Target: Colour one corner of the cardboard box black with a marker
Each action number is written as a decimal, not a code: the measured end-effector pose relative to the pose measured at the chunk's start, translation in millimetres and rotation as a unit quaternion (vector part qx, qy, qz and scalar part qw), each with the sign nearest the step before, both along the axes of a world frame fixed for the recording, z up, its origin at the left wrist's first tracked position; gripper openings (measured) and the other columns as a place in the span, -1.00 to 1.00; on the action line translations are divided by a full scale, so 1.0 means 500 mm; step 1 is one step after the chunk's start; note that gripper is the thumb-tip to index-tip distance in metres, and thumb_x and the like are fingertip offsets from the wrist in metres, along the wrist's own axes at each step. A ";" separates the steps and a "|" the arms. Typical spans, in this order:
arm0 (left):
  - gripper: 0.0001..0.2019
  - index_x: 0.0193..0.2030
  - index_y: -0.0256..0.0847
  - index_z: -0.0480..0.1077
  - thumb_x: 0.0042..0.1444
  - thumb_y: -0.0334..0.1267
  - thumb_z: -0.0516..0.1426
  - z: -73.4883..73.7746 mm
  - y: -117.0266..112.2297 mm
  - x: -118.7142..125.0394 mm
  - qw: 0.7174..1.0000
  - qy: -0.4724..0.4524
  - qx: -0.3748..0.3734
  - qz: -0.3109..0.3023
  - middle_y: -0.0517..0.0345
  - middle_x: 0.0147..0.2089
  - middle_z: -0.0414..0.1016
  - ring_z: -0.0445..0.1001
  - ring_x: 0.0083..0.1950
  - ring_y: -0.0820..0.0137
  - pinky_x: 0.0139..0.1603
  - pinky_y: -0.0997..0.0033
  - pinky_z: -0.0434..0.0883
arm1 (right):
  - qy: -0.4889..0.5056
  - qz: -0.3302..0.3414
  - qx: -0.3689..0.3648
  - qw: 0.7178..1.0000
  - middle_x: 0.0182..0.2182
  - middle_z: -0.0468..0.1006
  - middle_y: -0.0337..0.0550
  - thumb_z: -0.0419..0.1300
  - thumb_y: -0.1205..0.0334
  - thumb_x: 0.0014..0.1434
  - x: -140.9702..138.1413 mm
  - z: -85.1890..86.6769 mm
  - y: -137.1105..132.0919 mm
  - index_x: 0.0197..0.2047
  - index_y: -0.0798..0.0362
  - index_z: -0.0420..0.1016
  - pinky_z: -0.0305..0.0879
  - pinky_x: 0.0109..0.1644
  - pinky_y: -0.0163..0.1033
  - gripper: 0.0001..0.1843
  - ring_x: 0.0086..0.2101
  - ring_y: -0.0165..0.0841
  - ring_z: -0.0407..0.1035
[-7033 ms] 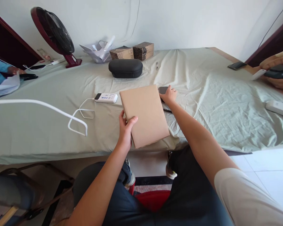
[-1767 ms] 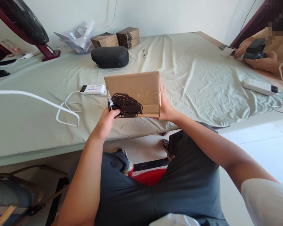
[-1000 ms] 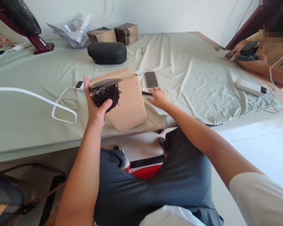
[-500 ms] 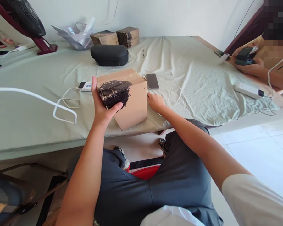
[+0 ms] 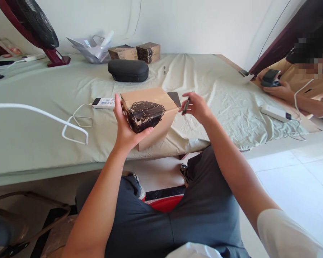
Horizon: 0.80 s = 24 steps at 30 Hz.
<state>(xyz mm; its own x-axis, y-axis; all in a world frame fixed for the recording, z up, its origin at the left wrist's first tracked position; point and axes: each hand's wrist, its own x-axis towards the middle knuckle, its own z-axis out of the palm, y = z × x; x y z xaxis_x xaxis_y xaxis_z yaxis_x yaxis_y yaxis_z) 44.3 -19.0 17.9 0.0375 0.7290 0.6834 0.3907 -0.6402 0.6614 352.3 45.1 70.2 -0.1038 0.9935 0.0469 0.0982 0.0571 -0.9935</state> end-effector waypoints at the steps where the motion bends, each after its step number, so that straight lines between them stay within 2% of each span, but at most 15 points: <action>1: 0.44 0.68 0.21 -0.43 -0.10 0.41 0.43 0.003 -0.004 0.006 1.000 0.004 0.009 0.008 -0.17 0.59 -0.03 0.03 0.68 -0.14 0.64 -0.27 0.13 | 0.073 0.033 0.009 0.997 -0.32 0.60 -0.18 0.09 -0.14 0.39 -0.001 0.036 -0.008 -0.06 -0.07 0.37 0.54 -0.25 -0.19 -0.68 -0.29 -0.27 0.61; 3: 0.44 0.69 0.14 -0.36 -0.12 0.37 0.46 0.008 -0.013 0.015 0.999 0.024 0.031 0.036 -0.20 0.59 -0.05 -0.02 0.69 -0.19 0.66 -0.31 0.05 | 0.138 0.042 0.078 0.986 -0.33 0.60 -0.26 0.29 -0.11 0.28 -0.023 0.104 -0.029 -0.14 -0.09 0.34 0.48 -0.29 -0.30 -0.68 -0.32 -0.35 0.57; 4: 0.44 0.70 0.10 -0.32 -0.13 0.34 0.47 0.009 -0.016 0.018 0.997 0.041 0.041 0.053 -0.22 0.60 -0.06 -0.04 0.68 -0.22 0.66 -0.34 0.00 | 0.153 0.036 0.128 0.979 -0.44 0.52 -0.35 0.35 -0.12 0.23 -0.042 0.132 -0.041 -0.22 -0.10 0.28 0.38 -0.40 -0.35 -0.62 -0.46 -0.42 0.46; 5: 0.44 0.70 0.06 -0.29 -0.15 0.33 0.48 0.010 -0.020 0.020 0.995 0.059 0.050 0.067 -0.24 0.59 -0.07 -0.06 0.68 -0.26 0.67 -0.36 -0.04 | 0.162 0.053 0.164 0.972 -0.55 0.41 -0.42 0.34 -0.16 0.25 -0.065 0.155 -0.055 -0.27 -0.10 0.24 0.23 -0.51 -0.38 -0.58 -0.58 -0.48 0.30; 6: 0.45 0.70 0.03 -0.28 -0.16 0.32 0.49 0.011 -0.022 0.022 0.993 0.076 0.058 0.076 -0.25 0.59 -0.06 -0.06 0.67 -0.28 0.67 -0.38 -0.06 | 0.143 0.109 0.164 0.970 -0.62 0.34 -0.44 0.25 -0.23 0.33 -0.090 0.170 -0.068 -0.25 -0.10 0.27 0.09 -0.59 -0.36 -0.59 -0.65 -0.49 0.18; 7: 0.46 0.70 0.00 -0.28 -0.17 0.32 0.49 0.012 -0.025 0.024 0.991 0.088 0.066 0.081 -0.26 0.59 -0.06 -0.05 0.66 -0.30 0.66 -0.40 -0.05 | 0.118 0.161 0.172 0.965 -0.65 0.30 -0.45 0.13 -0.26 0.41 -0.116 0.179 -0.081 -0.17 -0.08 0.35 0.01 -0.61 -0.34 -0.60 -0.67 -0.47 0.14; 9: 0.48 0.70 -0.04 -0.30 -0.18 0.33 0.49 0.012 -0.029 0.028 0.988 0.105 0.080 0.085 -0.29 0.58 -0.04 -0.01 0.64 -0.32 0.64 -0.41 0.01 | 0.090 0.217 0.218 0.947 -0.62 0.26 -0.45 0.08 -0.09 0.45 -0.164 0.179 -0.102 -0.04 0.00 0.44 0.02 -0.55 -0.33 -0.66 -0.63 -0.47 0.17; 11: 0.47 0.70 -0.07 -0.29 -0.16 0.35 0.47 0.014 -0.034 0.032 0.986 0.113 0.088 0.087 -0.31 0.57 -0.03 0.01 0.63 -0.32 0.63 -0.40 0.07 | 0.100 0.224 0.267 0.932 -0.58 0.24 -0.44 0.18 0.20 0.32 -0.197 0.164 -0.115 -0.20 0.03 0.45 0.08 -0.49 -0.34 -0.91 -0.58 -0.51 0.14; 12: 0.46 0.69 -0.09 -0.28 -0.16 0.36 0.46 0.015 -0.036 0.033 0.986 0.115 0.087 0.089 -0.32 0.57 -0.02 0.02 0.63 -0.32 0.62 -0.40 0.08 | 0.108 0.226 0.287 0.925 -0.56 0.25 -0.43 0.20 0.31 0.24 -0.207 0.154 -0.118 -0.29 0.03 0.41 0.11 -0.46 -0.34 -0.95 -0.55 -0.52 0.13; 13: 0.46 0.69 -0.10 -0.26 -0.16 0.37 0.46 0.016 -0.038 0.035 0.986 0.115 0.081 0.092 -0.33 0.57 -0.02 0.02 0.63 -0.33 0.63 -0.40 0.07 | 0.113 0.228 0.301 0.919 -0.54 0.26 -0.41 0.20 0.37 0.17 -0.213 0.145 -0.119 -0.36 0.03 0.38 0.13 -0.43 -0.34 -0.90 -0.53 -0.52 0.13; 15: 0.46 0.68 -0.13 -0.23 -0.17 0.40 0.45 0.018 -0.042 0.037 0.987 0.112 0.065 0.098 -0.33 0.56 0.01 0.02 0.62 -0.33 0.64 -0.40 0.04 | 0.105 0.230 0.320 0.913 -0.51 0.28 -0.38 0.17 0.40 0.14 -0.215 0.131 -0.118 -0.41 0.02 0.34 0.17 -0.39 -0.34 -0.87 -0.48 -0.50 0.15; 18: 0.45 0.68 -0.13 -0.21 -0.18 0.42 0.45 0.021 -0.046 0.038 0.987 0.111 0.060 0.094 -0.32 0.56 0.02 0.05 0.61 -0.32 0.65 -0.38 0.03 | 0.048 0.225 0.323 0.918 -0.47 0.27 -0.35 0.15 0.37 0.19 -0.209 0.121 -0.114 -0.36 0.00 0.31 0.20 -0.36 -0.33 -0.89 -0.43 -0.46 0.18; 24: 0.41 0.70 -0.06 -0.21 -0.13 0.33 0.47 0.020 -0.045 0.034 0.987 0.101 0.113 0.057 -0.29 0.57 -0.04 0.05 0.60 -0.33 0.63 -0.41 0.05 | 0.002 0.191 0.316 0.930 -0.47 0.23 -0.36 0.13 0.32 0.26 -0.208 0.122 -0.123 -0.31 -0.04 0.26 0.20 -0.33 -0.29 -0.88 -0.44 -0.44 0.13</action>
<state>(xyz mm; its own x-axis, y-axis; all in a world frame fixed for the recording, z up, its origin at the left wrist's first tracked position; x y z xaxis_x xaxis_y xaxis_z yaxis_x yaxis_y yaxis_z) 61.4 -41.7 27.6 0.1167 0.5669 0.8155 0.5780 -0.7065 0.4084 248.2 -16.2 131.4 -0.4414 0.6593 0.6087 -0.0514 0.6587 -0.7506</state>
